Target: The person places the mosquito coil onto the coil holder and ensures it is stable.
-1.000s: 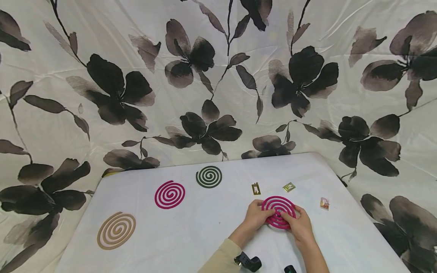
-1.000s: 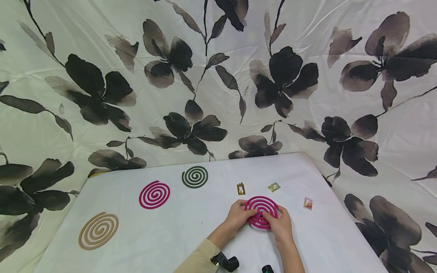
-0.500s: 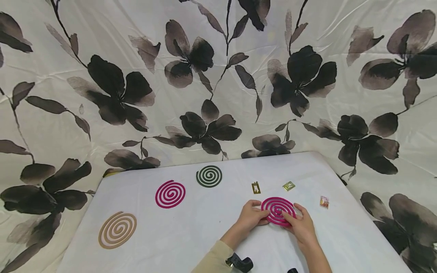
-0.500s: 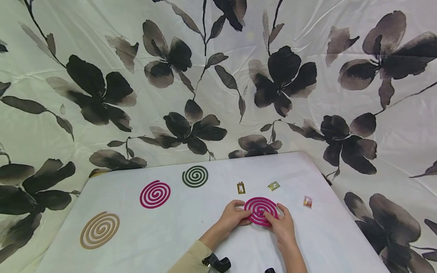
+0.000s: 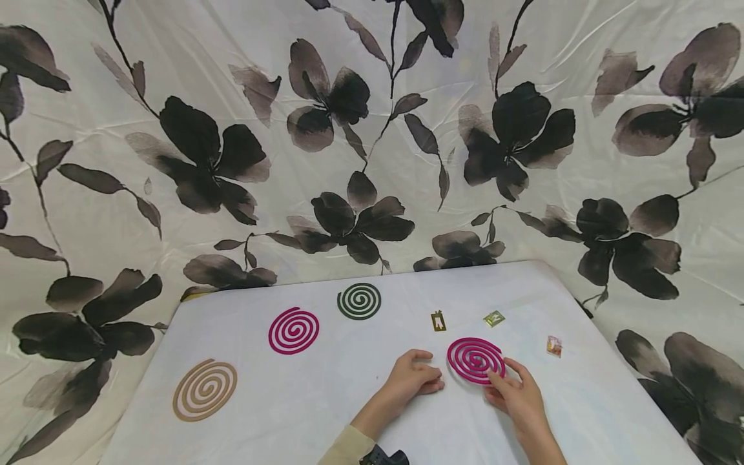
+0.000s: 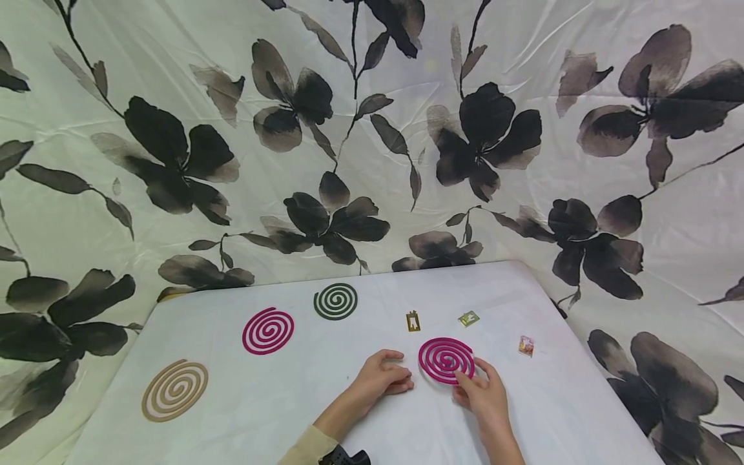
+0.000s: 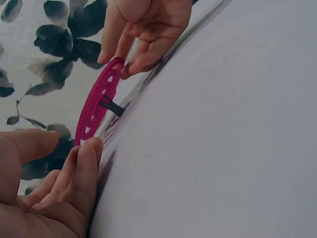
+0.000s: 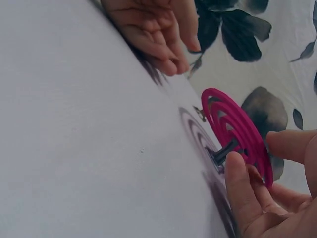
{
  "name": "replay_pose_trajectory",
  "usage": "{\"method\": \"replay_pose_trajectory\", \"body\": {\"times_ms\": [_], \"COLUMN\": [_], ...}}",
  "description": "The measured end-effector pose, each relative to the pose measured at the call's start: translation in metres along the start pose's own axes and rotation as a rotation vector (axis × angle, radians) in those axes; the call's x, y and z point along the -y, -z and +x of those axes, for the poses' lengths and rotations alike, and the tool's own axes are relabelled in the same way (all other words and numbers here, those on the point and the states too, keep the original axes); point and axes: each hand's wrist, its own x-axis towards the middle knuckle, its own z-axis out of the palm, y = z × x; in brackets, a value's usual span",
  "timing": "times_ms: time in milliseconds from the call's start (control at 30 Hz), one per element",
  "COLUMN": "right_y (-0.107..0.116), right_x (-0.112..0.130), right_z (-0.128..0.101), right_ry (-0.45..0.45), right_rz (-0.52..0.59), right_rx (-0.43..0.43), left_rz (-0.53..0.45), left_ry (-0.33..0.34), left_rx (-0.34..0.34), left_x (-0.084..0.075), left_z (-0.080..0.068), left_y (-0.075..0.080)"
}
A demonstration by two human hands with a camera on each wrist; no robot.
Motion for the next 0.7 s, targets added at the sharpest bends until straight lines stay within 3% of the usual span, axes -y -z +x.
{"method": "replay_pose_trajectory", "body": {"times_ms": [267, 500, 700], "right_y": [-0.001, -0.009, -0.024], "right_x": [-0.001, -0.001, -0.005], "right_z": [-0.015, -0.033, -0.042], "right_ry": [0.018, 0.054, 0.090], "right_rz": [-0.061, -0.216, -0.220], "right_rx": [-0.029, -0.063, -0.058], "left_rz": [0.055, 0.055, 0.050], "left_ry": [-0.048, -0.057, -0.069], "left_rx": [-0.006, -0.003, -0.011], "left_x": [0.004, 0.002, -0.002], "left_z": [-0.017, -0.037, -0.053], "left_y": [0.025, 0.046, 0.062]}}
